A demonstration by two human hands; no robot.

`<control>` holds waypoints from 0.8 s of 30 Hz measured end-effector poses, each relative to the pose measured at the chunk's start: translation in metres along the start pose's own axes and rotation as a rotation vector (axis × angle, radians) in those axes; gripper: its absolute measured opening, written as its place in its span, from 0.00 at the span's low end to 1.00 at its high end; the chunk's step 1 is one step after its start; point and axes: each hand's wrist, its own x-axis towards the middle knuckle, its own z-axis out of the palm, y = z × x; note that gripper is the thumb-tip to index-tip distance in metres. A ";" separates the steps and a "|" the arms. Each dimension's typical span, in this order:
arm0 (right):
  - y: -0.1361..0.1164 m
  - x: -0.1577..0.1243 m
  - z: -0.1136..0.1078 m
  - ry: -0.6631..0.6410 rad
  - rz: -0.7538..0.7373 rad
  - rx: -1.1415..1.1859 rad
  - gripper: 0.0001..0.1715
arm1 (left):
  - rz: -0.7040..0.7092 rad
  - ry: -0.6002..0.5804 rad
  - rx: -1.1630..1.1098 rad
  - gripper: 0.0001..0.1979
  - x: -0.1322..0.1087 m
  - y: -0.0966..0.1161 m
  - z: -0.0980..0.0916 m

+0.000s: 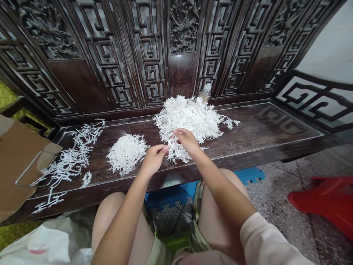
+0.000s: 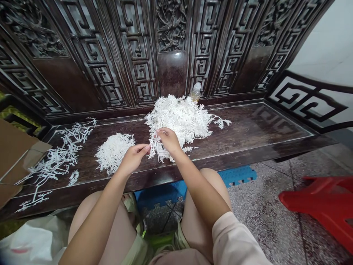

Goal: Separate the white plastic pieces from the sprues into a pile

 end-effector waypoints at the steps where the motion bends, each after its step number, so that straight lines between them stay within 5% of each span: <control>1: -0.003 -0.003 0.000 -0.045 0.050 0.029 0.21 | -0.005 0.024 0.005 0.14 0.000 0.000 0.000; 8: -0.015 -0.016 -0.003 -0.532 0.196 0.160 0.24 | 0.106 0.136 0.184 0.13 -0.001 0.004 -0.004; 17: -0.015 -0.014 -0.003 -0.551 0.112 0.095 0.17 | 0.058 0.091 -0.212 0.12 0.001 0.002 -0.008; 24: -0.008 -0.011 -0.001 -0.528 0.028 0.053 0.14 | -0.017 0.104 -0.271 0.15 0.002 0.004 -0.009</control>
